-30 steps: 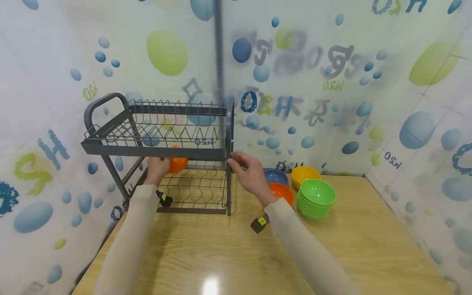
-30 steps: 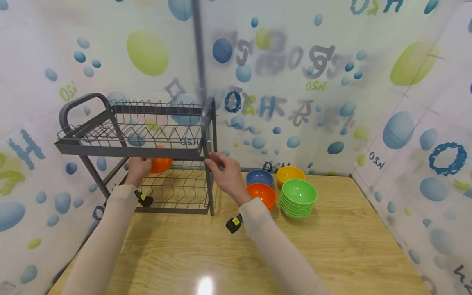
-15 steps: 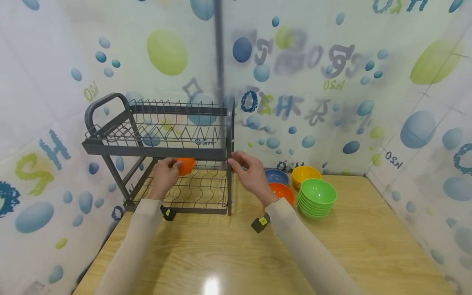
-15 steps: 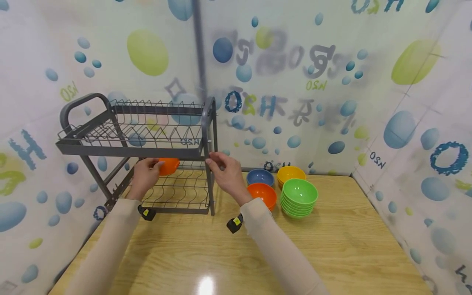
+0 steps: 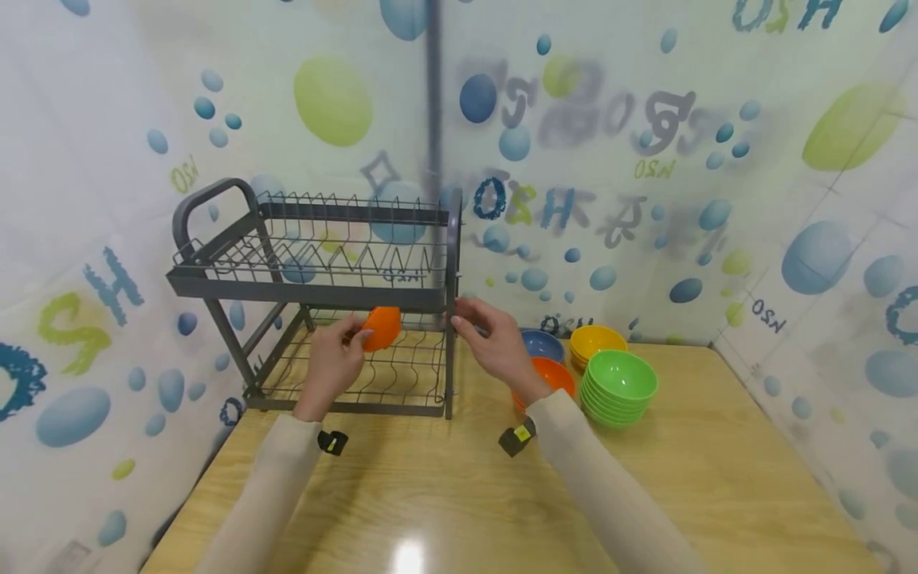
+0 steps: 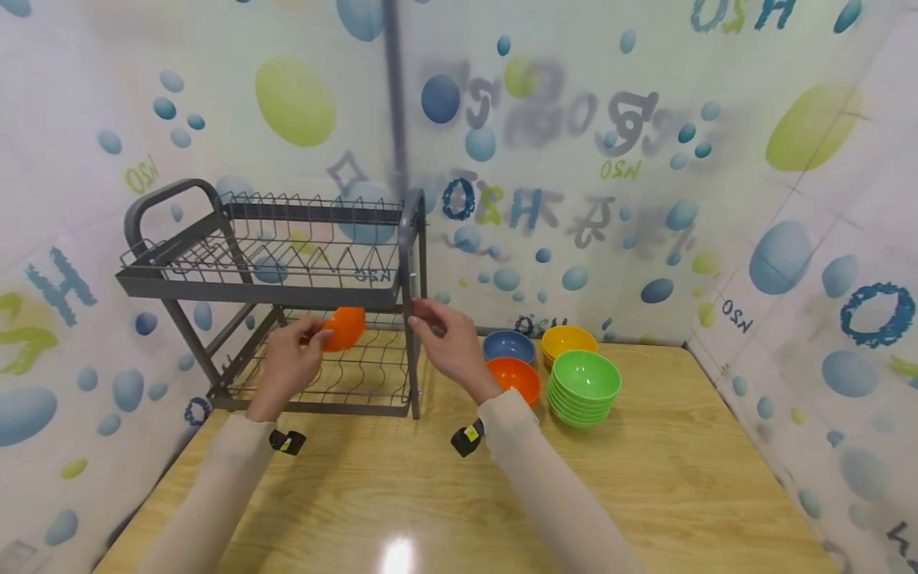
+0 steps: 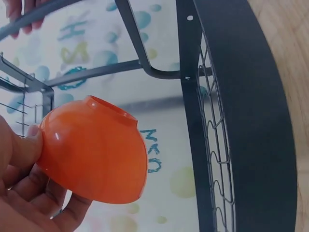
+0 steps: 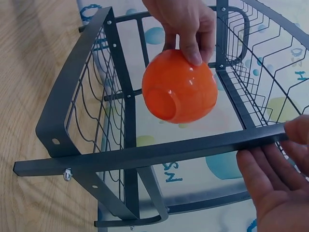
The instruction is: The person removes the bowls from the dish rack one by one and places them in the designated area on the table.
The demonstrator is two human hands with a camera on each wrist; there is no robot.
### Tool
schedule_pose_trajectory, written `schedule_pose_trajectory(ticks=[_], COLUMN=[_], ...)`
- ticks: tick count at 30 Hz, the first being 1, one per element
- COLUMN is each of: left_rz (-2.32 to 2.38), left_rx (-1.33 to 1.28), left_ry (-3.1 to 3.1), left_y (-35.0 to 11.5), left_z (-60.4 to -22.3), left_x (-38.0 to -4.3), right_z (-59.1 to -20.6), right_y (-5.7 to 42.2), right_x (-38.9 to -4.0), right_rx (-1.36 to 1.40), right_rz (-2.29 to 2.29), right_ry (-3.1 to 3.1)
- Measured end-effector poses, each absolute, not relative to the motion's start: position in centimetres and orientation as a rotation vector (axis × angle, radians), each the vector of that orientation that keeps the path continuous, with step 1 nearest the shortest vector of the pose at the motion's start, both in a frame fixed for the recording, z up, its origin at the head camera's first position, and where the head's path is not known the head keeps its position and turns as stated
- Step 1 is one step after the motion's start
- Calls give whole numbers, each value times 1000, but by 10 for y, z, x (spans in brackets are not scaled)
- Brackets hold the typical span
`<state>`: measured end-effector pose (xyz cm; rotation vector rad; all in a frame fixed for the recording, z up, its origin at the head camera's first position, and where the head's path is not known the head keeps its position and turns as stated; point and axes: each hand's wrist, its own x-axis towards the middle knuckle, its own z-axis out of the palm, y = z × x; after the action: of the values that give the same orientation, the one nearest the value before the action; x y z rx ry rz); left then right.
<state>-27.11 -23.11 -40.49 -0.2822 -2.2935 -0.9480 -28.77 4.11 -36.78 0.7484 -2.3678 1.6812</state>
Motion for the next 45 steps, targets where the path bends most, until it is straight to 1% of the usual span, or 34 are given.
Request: schedule_pose_trajectory(ticks=[5, 11, 17, 23, 29, 35, 40, 45], left_rz=[-879, -760, -657, -587, -570, -523, -492, -474], left_rx=[-347, -522, -690, -863, -1055, -1154, -1207, -1241], left_ry=[-2263, -2167, -2124, -2128, -2065, -2064, -2016, -1985], left_y=[-231, -228, -223, -210, -192, -172, -158, -147], left_z=[-407, -397, -385, -376, -371, -370, -372, -376], left_x=[-254, -233, -210, -192, -182, -177, -177, -176], right_z=[-369, -371, -373, -363, -353, -350, -353, -358], right_y=[47, 59, 75, 89, 98, 106, 116, 126], right_x=[-283, -273, -260, -239, -215, -200, -196, -192], right_rx=[813, 896, 970, 1050, 1238, 1393, 1462, 1469], right_rz=[1676, 1647, 1471, 1219, 1035, 972, 861, 753], right_ry=[-2400, -2429, -2487, -2471, -2382, -2301, -2212, -2136])
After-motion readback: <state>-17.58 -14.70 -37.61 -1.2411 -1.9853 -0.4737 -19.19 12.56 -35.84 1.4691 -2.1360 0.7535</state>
